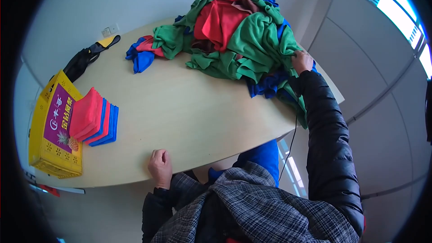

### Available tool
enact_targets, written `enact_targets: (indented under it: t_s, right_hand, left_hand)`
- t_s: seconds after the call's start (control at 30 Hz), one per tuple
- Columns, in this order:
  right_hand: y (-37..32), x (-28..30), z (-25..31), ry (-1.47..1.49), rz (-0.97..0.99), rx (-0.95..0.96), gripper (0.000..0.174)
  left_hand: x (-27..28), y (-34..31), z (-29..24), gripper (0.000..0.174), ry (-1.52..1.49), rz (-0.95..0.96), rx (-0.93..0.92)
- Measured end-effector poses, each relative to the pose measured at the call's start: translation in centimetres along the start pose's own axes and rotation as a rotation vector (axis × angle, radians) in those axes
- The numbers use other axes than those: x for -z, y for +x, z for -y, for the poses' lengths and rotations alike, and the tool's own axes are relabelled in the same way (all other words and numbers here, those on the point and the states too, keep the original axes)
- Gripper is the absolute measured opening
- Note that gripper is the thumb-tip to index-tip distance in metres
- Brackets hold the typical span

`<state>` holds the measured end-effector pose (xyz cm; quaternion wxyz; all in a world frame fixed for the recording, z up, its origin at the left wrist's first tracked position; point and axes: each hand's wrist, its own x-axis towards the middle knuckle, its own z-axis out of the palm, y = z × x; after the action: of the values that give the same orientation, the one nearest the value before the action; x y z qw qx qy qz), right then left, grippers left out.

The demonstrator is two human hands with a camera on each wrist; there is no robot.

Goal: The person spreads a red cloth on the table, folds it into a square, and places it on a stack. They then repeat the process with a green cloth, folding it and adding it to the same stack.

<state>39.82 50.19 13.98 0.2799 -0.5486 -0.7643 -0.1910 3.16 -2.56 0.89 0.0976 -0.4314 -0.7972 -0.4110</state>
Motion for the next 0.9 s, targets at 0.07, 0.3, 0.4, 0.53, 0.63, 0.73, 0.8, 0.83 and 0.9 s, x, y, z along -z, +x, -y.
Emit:
enact_targets:
  t_s: [0.07, 0.3, 0.4, 0.53, 0.63, 0.73, 0.8, 0.83, 0.9]
  right_hand:
    - [1.0, 0.4, 0.2, 0.057, 0.036, -0.085, 0.031]
    - [5.0, 6.4, 3.1, 0.952, -0.013, -0.142, 0.027]
    - [4.3, 15.3, 10.2, 1.276, 0.077, 0.016, 0.027]
    - [1.6, 20.3, 17.8, 1.672, 0.42, 0.053, 0.022]
    - [-1.3, 21.5, 22.5, 1.859, 0.707, 0.094, 0.018]
    - [-4.1, 21.5, 26.1, 1.952, 0.882, 0.138, 0.015]
    - [-6.2, 21.0, 27.9, 1.961, 1.002, 0.088, 0.015]
    - [-7.0, 20.9, 28.5, 1.962, 1.062, 0.065, 0.015]
    - [-8.4, 20.5, 29.3, 1.967, 1.101, 0.046, 0.014]
  left_hand:
    - [0.1, -0.1, 0.2, 0.003, 0.004, -0.014, 0.001]
    - [0.1, -0.1, -0.1, 0.003, 0.001, -0.002, -0.034]
    - [0.2, 0.0, 0.0, 0.002, 0.013, -0.015, -0.071]
    - [0.5, -0.2, -0.3, 0.002, 0.007, -0.028, -0.071]
    - [0.7, -0.3, -0.2, 0.001, -0.004, -0.044, -0.097]
    - [1.0, -0.4, 0.0, 0.003, -0.079, -0.008, -0.054]
    - [0.1, -1.5, 2.7, 0.005, -0.113, 0.044, 0.069]
    - [-0.2, -1.9, 3.6, 0.007, -0.167, 0.089, 0.177]
    - [-1.1, -2.3, 4.8, 0.008, -0.184, -0.038, 0.131]
